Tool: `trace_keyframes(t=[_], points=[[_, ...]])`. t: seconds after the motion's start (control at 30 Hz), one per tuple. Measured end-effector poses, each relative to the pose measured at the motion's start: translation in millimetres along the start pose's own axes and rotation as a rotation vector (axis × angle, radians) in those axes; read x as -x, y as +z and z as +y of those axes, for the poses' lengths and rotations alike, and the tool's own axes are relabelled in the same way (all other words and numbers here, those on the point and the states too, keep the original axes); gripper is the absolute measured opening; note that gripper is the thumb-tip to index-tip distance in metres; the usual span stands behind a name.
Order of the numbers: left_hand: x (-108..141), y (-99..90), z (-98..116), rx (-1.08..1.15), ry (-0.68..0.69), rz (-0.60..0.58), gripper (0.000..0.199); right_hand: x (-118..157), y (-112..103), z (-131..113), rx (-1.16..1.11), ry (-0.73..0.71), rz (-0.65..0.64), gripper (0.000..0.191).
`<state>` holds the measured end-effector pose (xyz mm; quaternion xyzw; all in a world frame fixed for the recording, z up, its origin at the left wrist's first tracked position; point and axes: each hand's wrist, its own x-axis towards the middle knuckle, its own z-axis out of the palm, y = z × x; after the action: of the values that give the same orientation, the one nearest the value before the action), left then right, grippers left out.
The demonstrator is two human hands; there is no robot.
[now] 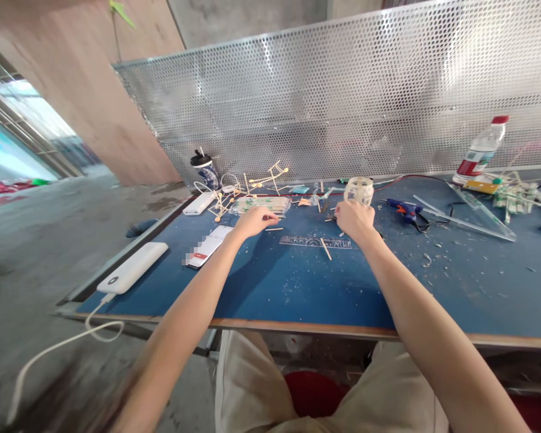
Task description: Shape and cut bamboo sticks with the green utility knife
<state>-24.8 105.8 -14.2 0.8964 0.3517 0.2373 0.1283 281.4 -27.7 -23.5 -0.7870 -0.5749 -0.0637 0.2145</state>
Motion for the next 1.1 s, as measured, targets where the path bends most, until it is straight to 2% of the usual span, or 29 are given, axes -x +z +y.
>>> trace_keyframes(t=[0.1, 0.2, 0.33, 0.47, 0.6, 0.73, 0.9, 1.1], points=[[1, 2.1, -6, -0.031, -0.008, -0.163, 0.013, 1, -5, -10, -0.036, -0.052, 0.034, 0.027], [1, 4.7, -10, -0.036, -0.006, -0.287, 0.028, 4, -5, -20, -0.085, -0.129, 0.052, 0.015], [1, 7.2, -7, -0.010, 0.036, -0.359, 0.041, 7, -3, -30, -0.165, -0.239, 0.095, 0.013], [1, 5.1, 7, 0.062, 0.096, -0.246, 0.026, 11, -8, -37, -0.258, -0.375, 0.184, 0.019], [2, 1.2, 29, 0.219, 0.157, -0.063, 0.032, 16, -18, -39, -0.323, -0.502, 0.328, 0.033], [3, 1.7, 50, 0.388, 0.196, 0.071, 0.039, 22, -25, -38, -0.338, -0.579, 0.439, 0.044], [7, -0.1, 74, 0.490, 0.264, 0.164, 0.040, 27, -29, -39, -0.328, -0.673, 0.478, 0.054], [19, -0.5, 95, 0.486, 0.353, 0.298, 0.036, 26, -29, -44, -0.355, -0.743, 0.467, 0.053]])
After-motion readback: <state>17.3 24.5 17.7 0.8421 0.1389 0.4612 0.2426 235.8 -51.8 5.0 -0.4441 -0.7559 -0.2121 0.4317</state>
